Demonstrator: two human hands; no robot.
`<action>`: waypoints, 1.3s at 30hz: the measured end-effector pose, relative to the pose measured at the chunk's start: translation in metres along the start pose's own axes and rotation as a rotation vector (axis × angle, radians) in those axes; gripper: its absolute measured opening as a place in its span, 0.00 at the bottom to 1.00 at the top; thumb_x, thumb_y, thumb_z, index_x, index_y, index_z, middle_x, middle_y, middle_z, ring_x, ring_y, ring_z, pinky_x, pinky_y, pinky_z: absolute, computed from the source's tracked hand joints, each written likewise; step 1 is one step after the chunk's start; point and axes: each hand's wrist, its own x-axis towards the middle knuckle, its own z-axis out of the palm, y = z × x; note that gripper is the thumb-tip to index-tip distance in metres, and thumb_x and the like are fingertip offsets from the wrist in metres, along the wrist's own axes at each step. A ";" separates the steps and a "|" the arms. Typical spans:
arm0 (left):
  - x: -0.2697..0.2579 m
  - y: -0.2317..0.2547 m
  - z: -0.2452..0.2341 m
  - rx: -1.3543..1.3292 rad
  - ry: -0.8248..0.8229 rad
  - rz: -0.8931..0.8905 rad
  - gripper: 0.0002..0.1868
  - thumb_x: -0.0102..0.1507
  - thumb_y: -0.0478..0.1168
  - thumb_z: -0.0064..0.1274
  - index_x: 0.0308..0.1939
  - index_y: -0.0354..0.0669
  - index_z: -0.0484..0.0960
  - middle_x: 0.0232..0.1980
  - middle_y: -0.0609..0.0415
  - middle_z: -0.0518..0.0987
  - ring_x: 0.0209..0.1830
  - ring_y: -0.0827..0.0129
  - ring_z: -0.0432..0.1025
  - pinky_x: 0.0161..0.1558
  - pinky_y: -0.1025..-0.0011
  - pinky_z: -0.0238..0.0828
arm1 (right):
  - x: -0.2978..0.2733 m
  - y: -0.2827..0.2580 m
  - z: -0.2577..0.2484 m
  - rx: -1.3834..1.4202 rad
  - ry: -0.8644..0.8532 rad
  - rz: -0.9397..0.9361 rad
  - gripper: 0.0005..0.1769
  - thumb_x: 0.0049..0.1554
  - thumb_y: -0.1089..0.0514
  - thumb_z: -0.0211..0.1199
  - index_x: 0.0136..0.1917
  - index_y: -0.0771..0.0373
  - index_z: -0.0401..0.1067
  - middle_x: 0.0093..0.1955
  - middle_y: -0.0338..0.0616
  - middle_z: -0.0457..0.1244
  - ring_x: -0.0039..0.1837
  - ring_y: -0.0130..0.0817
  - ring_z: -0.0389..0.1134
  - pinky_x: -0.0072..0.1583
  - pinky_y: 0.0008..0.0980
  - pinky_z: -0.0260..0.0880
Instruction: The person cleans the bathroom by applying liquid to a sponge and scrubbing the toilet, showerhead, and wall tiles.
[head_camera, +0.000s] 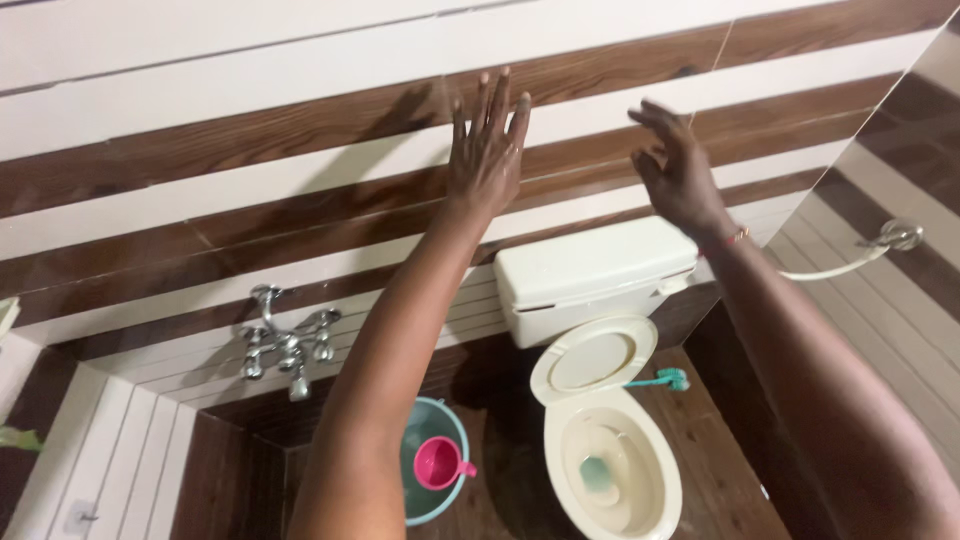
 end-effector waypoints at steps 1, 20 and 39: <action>0.018 0.003 -0.007 -0.001 -0.045 -0.005 0.46 0.60 0.25 0.55 0.81 0.49 0.58 0.85 0.40 0.35 0.85 0.42 0.34 0.78 0.33 0.31 | 0.018 0.005 -0.011 -0.090 0.000 -0.002 0.27 0.65 0.62 0.58 0.77 0.61 0.65 0.85 0.53 0.49 0.83 0.56 0.53 0.73 0.49 0.68; 0.095 0.010 -0.021 0.121 -0.376 -0.185 0.29 0.66 0.34 0.50 0.72 0.55 0.69 0.85 0.56 0.38 0.84 0.54 0.37 0.74 0.26 0.25 | 0.203 0.075 -0.049 -0.594 0.030 -0.429 0.21 0.57 0.67 0.58 0.63 0.61 0.76 0.58 0.55 0.69 0.61 0.53 0.69 0.65 0.53 0.64; 0.061 0.028 -0.022 -0.007 -0.410 -0.107 0.47 0.60 0.27 0.52 0.81 0.54 0.52 0.82 0.37 0.35 0.81 0.31 0.33 0.72 0.26 0.22 | 0.078 0.030 -0.014 -0.090 0.340 -0.392 0.25 0.64 0.74 0.63 0.74 0.70 0.66 0.75 0.63 0.59 0.75 0.57 0.62 0.71 0.47 0.71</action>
